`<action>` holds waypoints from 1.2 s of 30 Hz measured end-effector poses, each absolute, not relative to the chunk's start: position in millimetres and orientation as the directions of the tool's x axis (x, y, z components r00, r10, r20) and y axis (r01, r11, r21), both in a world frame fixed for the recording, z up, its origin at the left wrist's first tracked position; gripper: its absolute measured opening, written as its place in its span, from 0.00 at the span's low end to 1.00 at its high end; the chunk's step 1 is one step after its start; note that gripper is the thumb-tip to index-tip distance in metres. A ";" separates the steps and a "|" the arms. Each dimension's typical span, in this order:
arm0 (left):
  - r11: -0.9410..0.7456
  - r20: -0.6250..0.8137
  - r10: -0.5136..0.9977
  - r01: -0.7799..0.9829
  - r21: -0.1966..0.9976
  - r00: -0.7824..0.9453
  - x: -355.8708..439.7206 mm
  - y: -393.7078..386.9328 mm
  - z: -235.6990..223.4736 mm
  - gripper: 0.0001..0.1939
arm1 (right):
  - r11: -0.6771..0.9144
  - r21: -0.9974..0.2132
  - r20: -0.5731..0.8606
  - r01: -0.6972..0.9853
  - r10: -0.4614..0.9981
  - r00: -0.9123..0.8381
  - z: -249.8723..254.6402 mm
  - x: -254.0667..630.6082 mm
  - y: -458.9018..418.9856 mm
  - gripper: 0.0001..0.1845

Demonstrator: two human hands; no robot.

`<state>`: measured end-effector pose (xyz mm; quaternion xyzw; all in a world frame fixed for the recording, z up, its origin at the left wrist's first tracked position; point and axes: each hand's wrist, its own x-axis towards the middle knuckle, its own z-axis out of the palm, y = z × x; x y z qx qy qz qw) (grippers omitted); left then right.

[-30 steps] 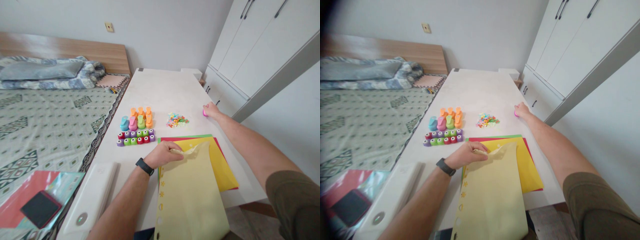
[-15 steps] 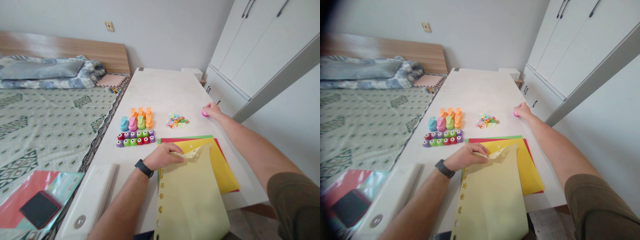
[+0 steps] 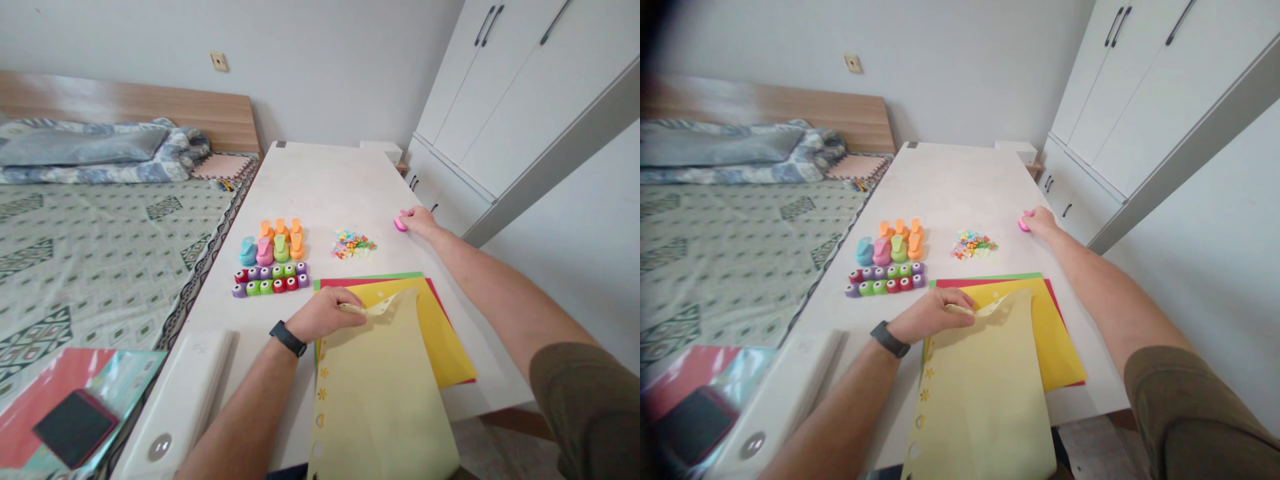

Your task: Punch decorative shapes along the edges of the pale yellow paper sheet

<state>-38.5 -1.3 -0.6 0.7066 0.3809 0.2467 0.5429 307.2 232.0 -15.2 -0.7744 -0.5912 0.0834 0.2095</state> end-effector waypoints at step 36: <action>-0.124 -0.073 0.812 0.293 0.948 0.579 -40.3 -2.2 -3.1 0.16 | -0.228 -0.418 0.187 0.879 0.926 0.329 -2.4 278.0 214.1 0.20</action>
